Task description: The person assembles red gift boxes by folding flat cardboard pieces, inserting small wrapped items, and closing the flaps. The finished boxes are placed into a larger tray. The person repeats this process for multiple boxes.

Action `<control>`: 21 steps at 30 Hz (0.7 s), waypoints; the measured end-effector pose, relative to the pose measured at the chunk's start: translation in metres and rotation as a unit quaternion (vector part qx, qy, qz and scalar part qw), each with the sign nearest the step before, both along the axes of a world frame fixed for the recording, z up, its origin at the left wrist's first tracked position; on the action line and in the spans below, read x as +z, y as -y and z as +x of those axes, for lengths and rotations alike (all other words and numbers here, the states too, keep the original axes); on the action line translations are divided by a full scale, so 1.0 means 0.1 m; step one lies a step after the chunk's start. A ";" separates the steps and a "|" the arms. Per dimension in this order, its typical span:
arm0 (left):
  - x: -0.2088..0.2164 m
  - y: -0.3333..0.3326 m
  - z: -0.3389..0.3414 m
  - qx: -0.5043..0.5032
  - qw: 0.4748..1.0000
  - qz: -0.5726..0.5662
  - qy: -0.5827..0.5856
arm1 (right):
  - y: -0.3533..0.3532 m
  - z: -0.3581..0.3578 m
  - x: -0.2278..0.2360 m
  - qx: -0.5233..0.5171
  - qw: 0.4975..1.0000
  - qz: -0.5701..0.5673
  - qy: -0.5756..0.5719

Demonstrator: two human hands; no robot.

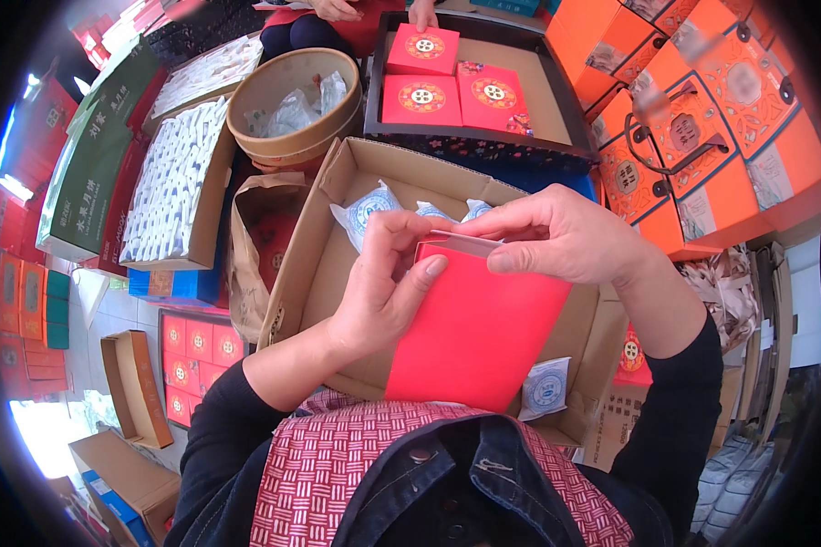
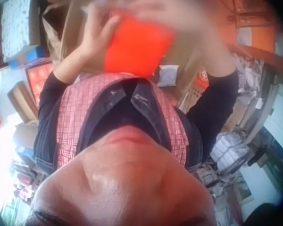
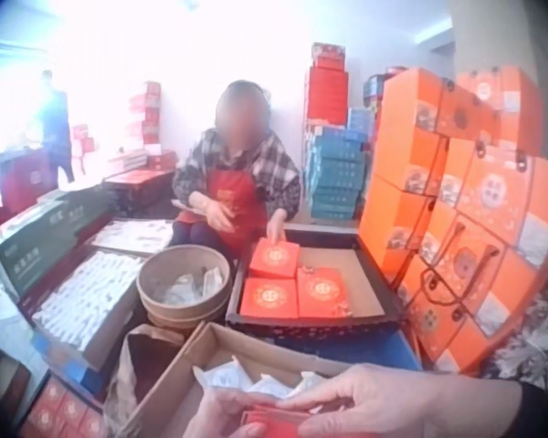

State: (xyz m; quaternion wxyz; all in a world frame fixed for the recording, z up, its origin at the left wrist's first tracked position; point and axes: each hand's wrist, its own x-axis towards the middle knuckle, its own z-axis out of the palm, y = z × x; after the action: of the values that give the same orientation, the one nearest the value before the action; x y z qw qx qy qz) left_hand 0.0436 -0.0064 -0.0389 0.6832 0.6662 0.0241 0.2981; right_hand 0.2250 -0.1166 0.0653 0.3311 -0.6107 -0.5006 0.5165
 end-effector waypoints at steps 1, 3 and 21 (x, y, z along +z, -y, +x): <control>-0.01 0.00 0.00 0.003 1.000 0.006 -0.006 | -0.01 0.00 -0.01 0.000 1.000 -0.001 -0.012; -0.01 0.00 -0.02 -0.001 1.000 0.004 -0.026 | -0.01 0.00 -0.04 -0.014 0.999 -0.014 -0.040; -0.01 -0.01 0.02 -0.023 0.999 0.030 0.008 | -0.01 -0.03 -0.25 -0.069 0.997 0.043 0.006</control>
State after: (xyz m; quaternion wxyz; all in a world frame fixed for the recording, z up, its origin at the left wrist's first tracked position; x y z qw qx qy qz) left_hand 0.0455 -0.0056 -0.0397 0.6696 0.6845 -0.0057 0.2884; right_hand 0.2218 -0.1158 0.0408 0.3891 -0.6322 -0.4811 0.4664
